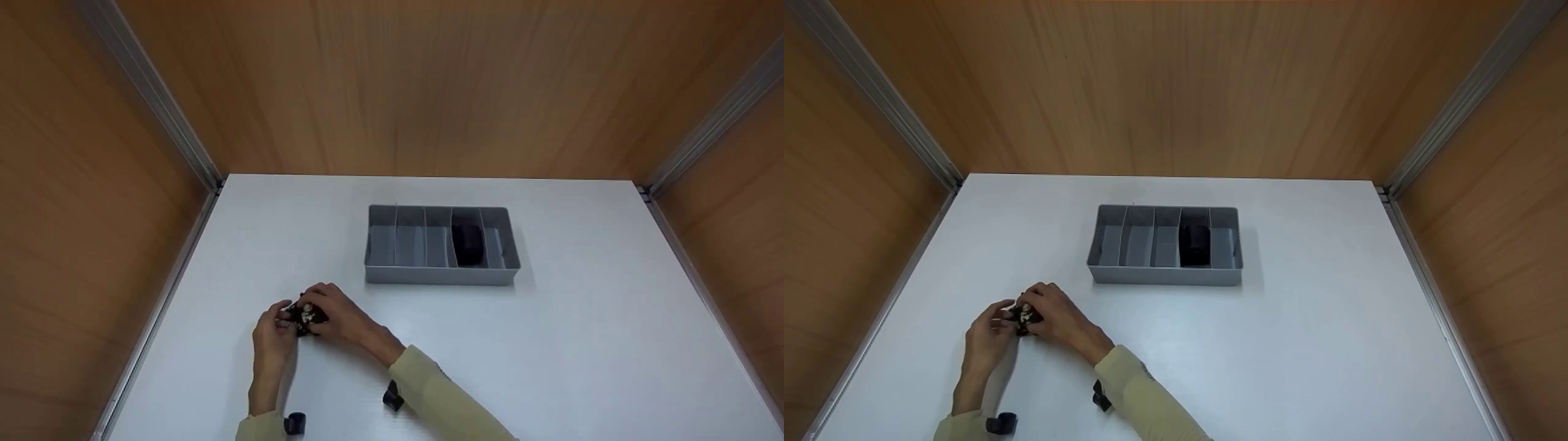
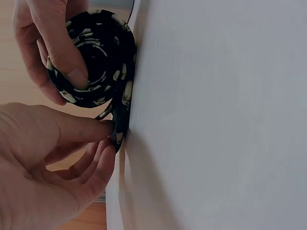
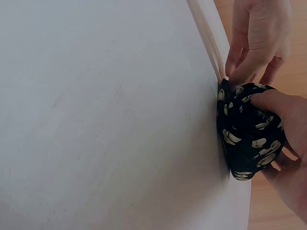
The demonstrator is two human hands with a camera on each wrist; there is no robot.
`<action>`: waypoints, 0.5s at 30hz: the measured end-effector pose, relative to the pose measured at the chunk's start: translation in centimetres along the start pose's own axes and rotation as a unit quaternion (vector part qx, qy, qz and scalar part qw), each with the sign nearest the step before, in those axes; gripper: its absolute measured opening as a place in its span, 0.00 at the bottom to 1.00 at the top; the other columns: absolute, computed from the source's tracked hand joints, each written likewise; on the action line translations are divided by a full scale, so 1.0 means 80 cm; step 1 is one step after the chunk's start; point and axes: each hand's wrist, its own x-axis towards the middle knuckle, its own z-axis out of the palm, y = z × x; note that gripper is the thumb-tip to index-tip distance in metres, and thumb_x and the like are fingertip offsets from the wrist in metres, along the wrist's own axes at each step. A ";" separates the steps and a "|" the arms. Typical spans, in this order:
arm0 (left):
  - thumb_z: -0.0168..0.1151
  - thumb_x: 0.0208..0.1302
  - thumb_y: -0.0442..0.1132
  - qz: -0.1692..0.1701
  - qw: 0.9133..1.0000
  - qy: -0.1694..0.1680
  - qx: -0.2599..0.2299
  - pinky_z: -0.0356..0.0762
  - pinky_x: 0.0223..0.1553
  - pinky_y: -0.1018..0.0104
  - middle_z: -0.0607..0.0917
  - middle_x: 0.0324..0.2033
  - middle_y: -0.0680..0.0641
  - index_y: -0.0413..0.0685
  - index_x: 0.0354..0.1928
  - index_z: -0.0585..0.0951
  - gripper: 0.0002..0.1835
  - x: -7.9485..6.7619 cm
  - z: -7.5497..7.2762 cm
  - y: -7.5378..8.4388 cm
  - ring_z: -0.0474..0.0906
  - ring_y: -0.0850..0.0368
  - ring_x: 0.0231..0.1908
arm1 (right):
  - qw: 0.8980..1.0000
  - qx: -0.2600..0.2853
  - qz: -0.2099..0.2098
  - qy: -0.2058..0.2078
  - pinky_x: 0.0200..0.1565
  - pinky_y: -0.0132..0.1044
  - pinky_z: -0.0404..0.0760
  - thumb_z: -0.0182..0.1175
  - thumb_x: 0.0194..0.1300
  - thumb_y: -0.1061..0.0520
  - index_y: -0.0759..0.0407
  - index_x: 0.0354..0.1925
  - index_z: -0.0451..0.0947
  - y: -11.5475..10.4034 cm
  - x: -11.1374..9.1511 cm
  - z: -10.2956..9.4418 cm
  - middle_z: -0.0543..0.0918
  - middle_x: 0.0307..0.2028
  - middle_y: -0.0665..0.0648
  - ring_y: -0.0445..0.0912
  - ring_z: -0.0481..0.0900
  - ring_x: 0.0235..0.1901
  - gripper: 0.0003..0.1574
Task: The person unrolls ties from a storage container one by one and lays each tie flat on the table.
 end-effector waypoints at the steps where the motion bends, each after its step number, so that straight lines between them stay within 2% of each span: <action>1: 0.58 0.66 0.19 0.004 1.000 -0.006 -0.006 0.79 0.47 0.57 0.80 0.46 0.33 0.28 0.60 0.77 0.20 0.000 0.000 -0.001 0.80 0.42 0.47 | 1.000 0.002 0.000 0.001 0.64 0.31 0.69 0.70 0.67 0.60 0.56 0.59 0.79 0.001 -0.001 0.000 0.75 0.63 0.56 0.48 0.71 0.61 0.24; 5: 0.57 0.68 0.21 0.015 1.000 -0.013 -0.005 0.79 0.47 0.57 0.83 0.45 0.34 0.28 0.56 0.80 0.15 -0.002 0.001 -0.003 0.81 0.43 0.47 | 1.000 0.016 -0.001 -0.001 0.65 0.32 0.68 0.70 0.67 0.60 0.56 0.60 0.78 0.006 -0.004 -0.002 0.74 0.63 0.56 0.48 0.70 0.62 0.24; 10: 0.54 0.71 0.23 0.032 0.999 -0.036 0.013 0.77 0.47 0.51 0.80 0.44 0.34 0.28 0.56 0.79 0.14 -0.004 0.001 -0.003 0.79 0.42 0.45 | 1.000 0.015 -0.009 0.008 0.65 0.33 0.69 0.71 0.66 0.59 0.55 0.60 0.77 0.011 -0.013 -0.008 0.75 0.62 0.56 0.47 0.71 0.63 0.26; 15: 0.51 0.79 0.31 0.021 0.999 -0.048 0.011 0.75 0.49 0.50 0.79 0.44 0.35 0.29 0.56 0.80 0.14 -0.002 -0.001 -0.002 0.77 0.43 0.47 | 1.000 0.007 -0.018 0.016 0.66 0.34 0.69 0.73 0.64 0.60 0.54 0.61 0.76 0.016 -0.020 -0.013 0.76 0.60 0.54 0.46 0.71 0.63 0.29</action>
